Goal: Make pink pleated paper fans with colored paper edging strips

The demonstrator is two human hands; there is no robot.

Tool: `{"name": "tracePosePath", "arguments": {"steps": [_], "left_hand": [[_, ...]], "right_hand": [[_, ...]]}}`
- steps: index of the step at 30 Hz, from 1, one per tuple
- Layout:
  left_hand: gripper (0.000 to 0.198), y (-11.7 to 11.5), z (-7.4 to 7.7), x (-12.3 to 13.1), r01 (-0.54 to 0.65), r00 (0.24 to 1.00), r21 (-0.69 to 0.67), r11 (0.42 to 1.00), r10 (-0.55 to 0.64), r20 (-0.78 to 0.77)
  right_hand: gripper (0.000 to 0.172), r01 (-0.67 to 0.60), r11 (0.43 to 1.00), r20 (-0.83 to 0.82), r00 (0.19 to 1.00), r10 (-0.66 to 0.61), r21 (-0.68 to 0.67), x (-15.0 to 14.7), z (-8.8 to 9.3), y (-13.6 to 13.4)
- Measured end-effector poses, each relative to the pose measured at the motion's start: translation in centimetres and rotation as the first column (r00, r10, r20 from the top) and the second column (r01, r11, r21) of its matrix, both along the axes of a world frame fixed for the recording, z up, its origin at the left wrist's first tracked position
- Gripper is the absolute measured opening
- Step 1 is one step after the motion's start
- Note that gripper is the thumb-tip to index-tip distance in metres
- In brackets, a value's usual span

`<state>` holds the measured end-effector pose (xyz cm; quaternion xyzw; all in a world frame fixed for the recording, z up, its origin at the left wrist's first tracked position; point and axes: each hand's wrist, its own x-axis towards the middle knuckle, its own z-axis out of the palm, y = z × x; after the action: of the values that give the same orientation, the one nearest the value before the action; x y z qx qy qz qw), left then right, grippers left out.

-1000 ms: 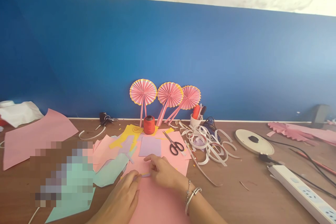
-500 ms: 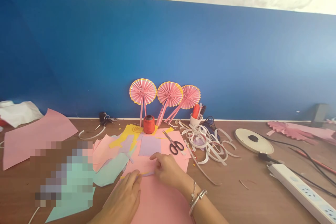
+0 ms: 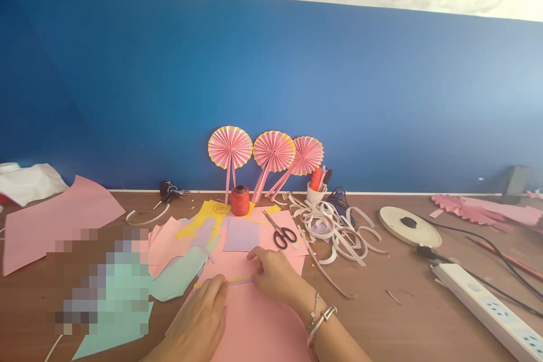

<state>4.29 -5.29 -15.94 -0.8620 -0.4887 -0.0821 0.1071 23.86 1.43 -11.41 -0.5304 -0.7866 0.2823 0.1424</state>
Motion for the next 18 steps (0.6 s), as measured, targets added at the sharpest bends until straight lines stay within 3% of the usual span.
{"name": "tracePosePath", "arguments": {"steps": [6, 12, 18], "left_hand": [[0.029, 0.1, -0.3, 0.0, 0.007, 0.999, -0.001, 1.0, -0.007, 0.045], [0.032, -0.1, -0.2, 0.0, 0.024, 0.999, 0.01, 1.0, -0.024, -0.029], [0.034, -0.1, -0.3, 0.2, 0.007, 0.997, 0.062, 0.998, -0.002, -0.079]], "right_hand": [[0.045, 0.02, 1.0, 0.048, 0.999, -0.02, -0.001, -0.3, 0.4, -0.3], [0.046, 0.039, 0.998, 0.133, 0.99, -0.045, 0.042, -0.9, 1.0, -0.7], [0.042, 0.17, 0.985, 0.225, 0.961, -0.164, -0.007, -0.8, 1.7, -0.3]]}}
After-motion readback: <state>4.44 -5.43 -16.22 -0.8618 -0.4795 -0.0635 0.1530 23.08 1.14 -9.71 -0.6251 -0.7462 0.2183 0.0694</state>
